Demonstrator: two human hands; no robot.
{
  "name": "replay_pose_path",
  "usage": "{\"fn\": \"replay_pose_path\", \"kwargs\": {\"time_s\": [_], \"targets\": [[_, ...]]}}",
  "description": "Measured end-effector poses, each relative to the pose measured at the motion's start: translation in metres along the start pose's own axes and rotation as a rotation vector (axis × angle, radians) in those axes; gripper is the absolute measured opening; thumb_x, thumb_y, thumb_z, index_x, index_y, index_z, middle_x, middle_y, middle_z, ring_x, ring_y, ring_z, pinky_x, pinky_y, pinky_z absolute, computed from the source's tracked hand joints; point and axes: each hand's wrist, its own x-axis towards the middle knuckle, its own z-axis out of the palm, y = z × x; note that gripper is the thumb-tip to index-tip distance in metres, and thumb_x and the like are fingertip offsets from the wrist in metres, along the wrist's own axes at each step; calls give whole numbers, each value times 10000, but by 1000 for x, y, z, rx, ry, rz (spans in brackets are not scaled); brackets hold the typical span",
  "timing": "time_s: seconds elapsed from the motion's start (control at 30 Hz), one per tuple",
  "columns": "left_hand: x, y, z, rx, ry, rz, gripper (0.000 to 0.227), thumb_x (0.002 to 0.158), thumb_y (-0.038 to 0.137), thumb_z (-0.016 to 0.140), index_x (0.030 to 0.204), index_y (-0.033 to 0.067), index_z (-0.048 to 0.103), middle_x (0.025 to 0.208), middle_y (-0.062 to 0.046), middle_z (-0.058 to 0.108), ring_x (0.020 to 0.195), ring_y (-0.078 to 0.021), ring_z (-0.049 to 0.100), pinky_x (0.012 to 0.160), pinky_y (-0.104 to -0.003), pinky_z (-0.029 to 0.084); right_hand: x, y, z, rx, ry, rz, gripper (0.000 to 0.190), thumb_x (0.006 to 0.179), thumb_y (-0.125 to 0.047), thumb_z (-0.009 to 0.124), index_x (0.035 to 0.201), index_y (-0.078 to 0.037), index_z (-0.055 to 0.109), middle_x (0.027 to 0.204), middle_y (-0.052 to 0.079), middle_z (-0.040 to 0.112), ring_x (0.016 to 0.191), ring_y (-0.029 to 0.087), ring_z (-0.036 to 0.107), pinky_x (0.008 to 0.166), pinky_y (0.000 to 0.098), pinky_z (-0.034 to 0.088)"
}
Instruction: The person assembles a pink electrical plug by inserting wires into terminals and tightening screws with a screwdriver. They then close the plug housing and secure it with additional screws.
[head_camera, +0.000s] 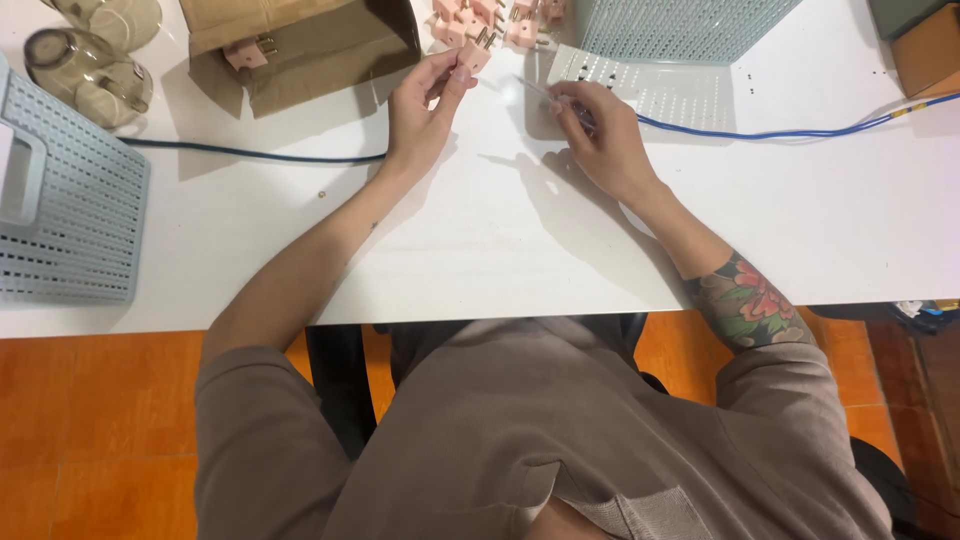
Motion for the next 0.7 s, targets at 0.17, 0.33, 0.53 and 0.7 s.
{"fn": "replay_pose_path", "kwargs": {"time_s": [0.17,0.33,0.53,0.7], "targets": [[-12,16,3,2,-37,-17,418,1149,381,702,1411,59,750,1284,-68,836,1117,-209,858,1064,-293,635,-2,-3,-6,-42,-29,-159,372,1254,-54,580,1611,34,645,1168,138,607,964,263,580,847,378,475],[-14,16,4,-67,-58,-79,430,1126,397,717,1397,64,754,1299,-61,842,1126,-197,845,1067,-293,633,-7,3,-21,-55,-36,-301,328,1251,-3,684,1564,94,693,1240,213,670,1075,330,663,876,396,588],[-9,19,7,-121,-54,-335,543,1055,464,732,1470,116,770,1301,-48,873,1079,-171,877,1003,-260,582,-18,9,2,14,128,-173,278,1233,-82,755,1490,22,779,1059,98,771,859,189,589,795,339,481],[-15,31,13,-199,-73,-439,446,1069,402,716,1319,46,819,1054,-63,846,1066,-129,821,799,-198,462,-28,-6,11,-144,125,-312,173,1214,-121,800,1348,-11,784,953,68,671,865,250,626,832,390,507]]}}
